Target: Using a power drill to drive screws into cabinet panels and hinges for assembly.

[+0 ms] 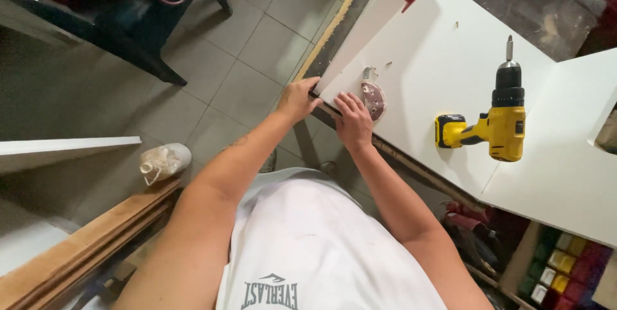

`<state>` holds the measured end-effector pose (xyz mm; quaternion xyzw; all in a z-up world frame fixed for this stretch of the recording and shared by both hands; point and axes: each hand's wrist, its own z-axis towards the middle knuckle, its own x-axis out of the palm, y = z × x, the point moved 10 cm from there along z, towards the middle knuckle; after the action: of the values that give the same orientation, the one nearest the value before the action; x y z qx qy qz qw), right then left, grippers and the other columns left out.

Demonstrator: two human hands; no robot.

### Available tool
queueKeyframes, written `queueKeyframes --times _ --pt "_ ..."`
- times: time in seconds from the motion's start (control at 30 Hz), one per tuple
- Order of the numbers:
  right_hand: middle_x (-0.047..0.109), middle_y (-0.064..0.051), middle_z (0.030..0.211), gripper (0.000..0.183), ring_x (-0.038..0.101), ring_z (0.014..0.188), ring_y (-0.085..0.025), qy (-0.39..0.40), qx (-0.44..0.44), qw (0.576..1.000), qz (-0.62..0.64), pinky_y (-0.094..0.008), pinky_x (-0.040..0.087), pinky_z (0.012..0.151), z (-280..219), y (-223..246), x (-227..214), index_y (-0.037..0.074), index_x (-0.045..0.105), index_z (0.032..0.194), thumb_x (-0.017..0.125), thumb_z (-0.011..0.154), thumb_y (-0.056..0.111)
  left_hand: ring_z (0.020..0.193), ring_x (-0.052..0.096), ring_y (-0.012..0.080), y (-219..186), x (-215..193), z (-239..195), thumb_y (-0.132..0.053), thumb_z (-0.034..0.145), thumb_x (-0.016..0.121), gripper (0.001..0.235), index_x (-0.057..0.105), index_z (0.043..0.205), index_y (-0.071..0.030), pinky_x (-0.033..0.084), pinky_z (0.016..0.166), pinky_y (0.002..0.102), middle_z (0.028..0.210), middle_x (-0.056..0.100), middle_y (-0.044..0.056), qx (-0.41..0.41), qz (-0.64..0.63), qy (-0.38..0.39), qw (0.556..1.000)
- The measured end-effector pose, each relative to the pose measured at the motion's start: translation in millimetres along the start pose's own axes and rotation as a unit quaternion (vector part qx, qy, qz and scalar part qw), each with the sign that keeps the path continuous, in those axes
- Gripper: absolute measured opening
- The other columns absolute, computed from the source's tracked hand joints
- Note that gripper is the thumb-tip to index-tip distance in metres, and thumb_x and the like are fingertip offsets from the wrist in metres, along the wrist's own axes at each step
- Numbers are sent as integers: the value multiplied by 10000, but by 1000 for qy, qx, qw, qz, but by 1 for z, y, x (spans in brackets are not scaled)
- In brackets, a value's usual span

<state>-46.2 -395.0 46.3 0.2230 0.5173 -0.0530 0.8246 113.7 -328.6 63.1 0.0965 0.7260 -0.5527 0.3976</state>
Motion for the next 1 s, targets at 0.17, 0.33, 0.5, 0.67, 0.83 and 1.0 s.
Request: queueKeyframes --times 0.17,0.33,0.5,0.67,0.83,1.0 --pt "697 -53 1355 595 641 1303 -323 -16 4 998 -67 -447 562 957 14 4 18 191 701 1364 886 814 323 944 792 382 -19 -17 3 -286 957 808 455 728 1223 73 674 764 429 1024 784 267 -3 -29 -21 999" --pt "695 -5 1353 640 636 1337 -268 -87 26 988 -128 -454 540 1043 26 0 40 213 710 1273 858 666 352 690 778 318 1 17 23 -307 958 732 271 755 909 -41 617 541 378 717 739 162 0 93 -39 995" --pt "719 7 1241 391 674 1288 -252 -102 49 984 -136 -446 526 1066 29 -14 68 201 687 1009 793 663 349 685 773 386 12 30 24 -338 925 741 315 742 869 -28 621 527 444 702 729 205 4 98 -36 995" --pt "710 25 1165 374 677 1288 -248 -83 71 984 -140 -429 521 1076 35 -12 62 209 648 934 780 637 395 708 774 404 11 28 20 -322 922 737 312 734 850 -19 624 545 453 719 734 220 -9 70 -34 997" --pt "703 27 1166 419 674 1290 -243 -75 74 984 -144 -406 529 1071 38 -10 60 210 656 953 779 612 420 556 720 358 21 34 27 -313 955 712 365 694 759 -7 542 445 409 589 669 191 10 67 -40 997" --pt "698 -4 1234 446 663 1301 -266 -65 66 986 -138 -413 521 1081 43 2 46 193 684 1055 799 656 355 503 668 240 19 28 25 -276 965 717 337 670 723 -47 474 417 328 547 645 122 14 82 -56 995"
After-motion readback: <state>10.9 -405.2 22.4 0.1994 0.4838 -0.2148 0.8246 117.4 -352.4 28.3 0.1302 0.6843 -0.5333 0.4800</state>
